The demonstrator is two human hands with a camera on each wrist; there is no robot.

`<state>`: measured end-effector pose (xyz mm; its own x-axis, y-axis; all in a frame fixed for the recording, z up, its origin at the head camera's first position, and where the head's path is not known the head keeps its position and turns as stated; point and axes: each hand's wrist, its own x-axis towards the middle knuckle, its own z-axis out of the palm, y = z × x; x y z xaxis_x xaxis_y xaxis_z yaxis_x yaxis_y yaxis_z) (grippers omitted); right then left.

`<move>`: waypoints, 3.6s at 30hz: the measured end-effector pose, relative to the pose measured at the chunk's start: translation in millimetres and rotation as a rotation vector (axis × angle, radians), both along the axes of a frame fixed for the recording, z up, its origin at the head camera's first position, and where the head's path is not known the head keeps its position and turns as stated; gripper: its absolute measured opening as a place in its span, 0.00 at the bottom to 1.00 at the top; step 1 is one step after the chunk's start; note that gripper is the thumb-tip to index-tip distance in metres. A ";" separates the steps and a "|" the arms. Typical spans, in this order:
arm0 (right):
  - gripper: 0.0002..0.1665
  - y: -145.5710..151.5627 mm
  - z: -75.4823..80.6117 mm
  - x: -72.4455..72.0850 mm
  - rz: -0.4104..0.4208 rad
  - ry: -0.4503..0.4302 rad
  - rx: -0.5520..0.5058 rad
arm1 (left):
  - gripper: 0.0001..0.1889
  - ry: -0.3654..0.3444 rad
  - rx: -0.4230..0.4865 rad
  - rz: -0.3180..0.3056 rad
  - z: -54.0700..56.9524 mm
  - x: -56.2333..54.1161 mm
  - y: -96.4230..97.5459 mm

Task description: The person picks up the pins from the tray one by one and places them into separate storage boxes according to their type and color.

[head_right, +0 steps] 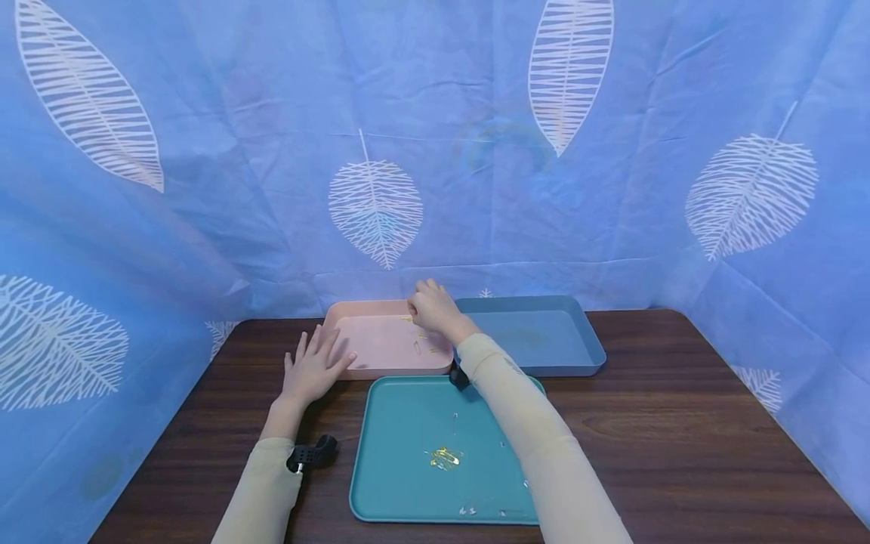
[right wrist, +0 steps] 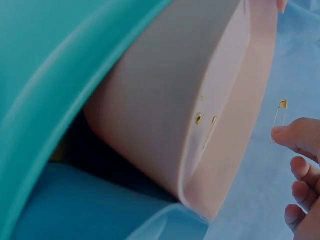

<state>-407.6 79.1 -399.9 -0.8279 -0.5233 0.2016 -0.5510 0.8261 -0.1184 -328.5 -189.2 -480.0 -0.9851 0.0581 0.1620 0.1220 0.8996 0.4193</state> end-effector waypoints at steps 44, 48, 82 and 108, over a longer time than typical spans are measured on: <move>0.11 7.7 0.3 9.3 -0.071 0.119 -0.030 | 0.45 0.001 0.007 -0.001 1.0 0.4 0.1; 0.10 11.4 -0.2 18.2 -0.055 0.110 -0.053 | 0.44 -0.002 0.013 0.000 2.1 1.3 0.4; 0.13 52.2 -1.9 112.8 0.145 0.157 -0.120 | 0.44 -0.008 0.033 -0.013 2.6 1.3 -1.6; 0.13 72.2 -23.6 170.7 0.278 -0.166 0.047 | 0.45 -0.009 0.020 -0.008 0.0 0.2 0.2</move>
<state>-237.0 151.2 -423.4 -0.6714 -0.7397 0.0461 -0.7327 0.6532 -0.1908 -328.4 -189.0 -480.0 -0.9860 0.0627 0.1545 0.1253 0.8899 0.4386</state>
